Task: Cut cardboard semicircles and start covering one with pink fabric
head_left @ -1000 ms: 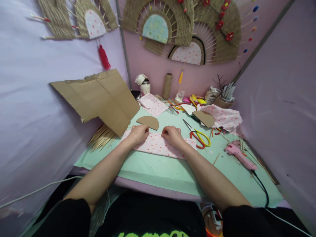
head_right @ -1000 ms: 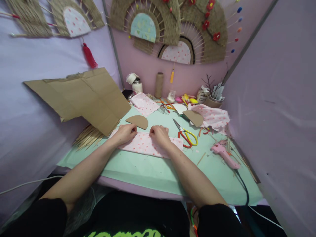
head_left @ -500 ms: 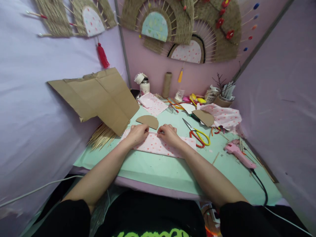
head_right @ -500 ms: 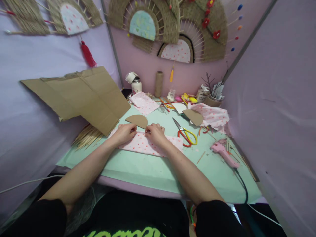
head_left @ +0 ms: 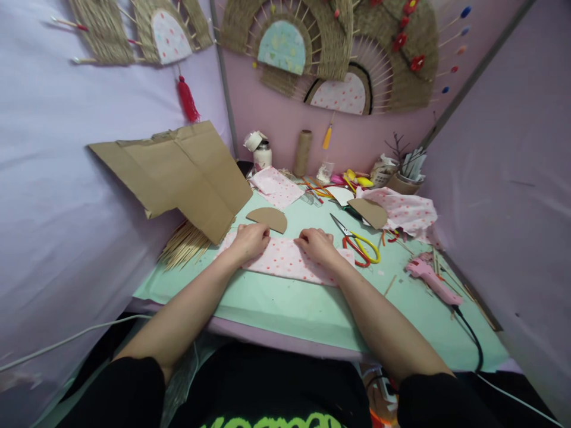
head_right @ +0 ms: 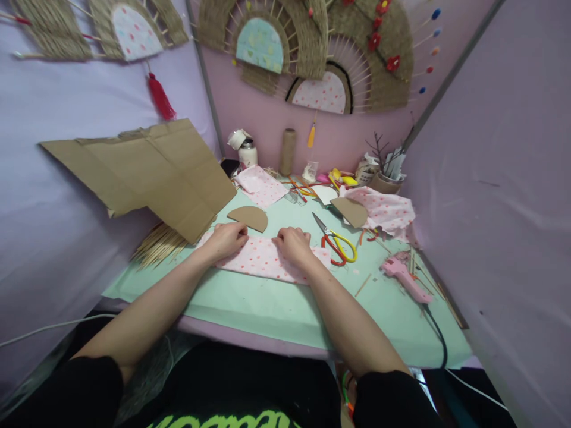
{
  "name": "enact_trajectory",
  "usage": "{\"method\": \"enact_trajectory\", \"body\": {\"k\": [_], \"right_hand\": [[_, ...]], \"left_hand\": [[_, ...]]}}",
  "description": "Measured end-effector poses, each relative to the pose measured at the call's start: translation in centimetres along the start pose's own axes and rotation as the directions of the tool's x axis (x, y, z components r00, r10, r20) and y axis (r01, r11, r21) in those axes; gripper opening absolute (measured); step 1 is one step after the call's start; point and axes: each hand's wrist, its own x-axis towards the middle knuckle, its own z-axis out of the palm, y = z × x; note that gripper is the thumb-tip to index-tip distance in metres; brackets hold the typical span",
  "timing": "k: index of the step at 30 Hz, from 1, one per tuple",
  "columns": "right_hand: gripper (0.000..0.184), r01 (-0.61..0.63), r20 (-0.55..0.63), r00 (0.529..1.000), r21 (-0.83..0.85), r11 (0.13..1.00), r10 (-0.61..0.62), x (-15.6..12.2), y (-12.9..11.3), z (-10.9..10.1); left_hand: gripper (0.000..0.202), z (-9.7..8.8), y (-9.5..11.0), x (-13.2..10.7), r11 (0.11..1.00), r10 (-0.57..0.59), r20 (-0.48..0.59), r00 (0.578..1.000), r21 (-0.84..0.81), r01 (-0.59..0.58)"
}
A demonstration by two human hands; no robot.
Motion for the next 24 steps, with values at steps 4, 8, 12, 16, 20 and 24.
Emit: {"method": "enact_trajectory", "body": {"k": [4, 8, 12, 16, 20, 24], "right_hand": [[0.022, 0.000, -0.018, 1.000, -0.004, 1.000, 0.000, 0.1, -0.2, 0.1], [0.021, -0.013, -0.018, 1.000, -0.010, 1.000, 0.013, 0.2, -0.2, 0.1], [0.019, -0.015, -0.024, 1.000, -0.022, 1.000, 0.015, 0.2, -0.3, 0.3], [0.016, -0.003, -0.067, 0.998, -0.038, 0.999, 0.000, 0.2, -0.4, 0.5], [0.021, 0.049, -0.203, 0.978, -0.023, 0.999, -0.053, -0.9, -0.7, -0.4], [0.021, 0.241, -0.160, 0.958, -0.005, 0.970, -0.239, -3.7, -1.6, -1.2]], "left_hand": [[0.014, 0.2, 0.1, 0.1, 1.000, 0.001, -0.017, 1.000, 0.007, -0.001], [0.014, 0.2, 0.3, 0.1, 1.000, -0.004, -0.024, 1.000, 0.015, 0.005], [0.014, 0.5, 0.3, 0.2, 1.000, -0.003, -0.032, 0.999, 0.025, 0.004], [0.020, 0.8, 0.3, 0.0, 0.999, 0.033, -0.065, 0.997, 0.036, -0.031], [0.026, 0.2, 0.8, -0.5, 0.987, 0.158, -0.180, 0.971, 0.027, -0.156], [0.025, 0.2, 1.6, -0.9, 0.919, 0.379, -0.074, 0.923, -0.086, -0.384]]}}
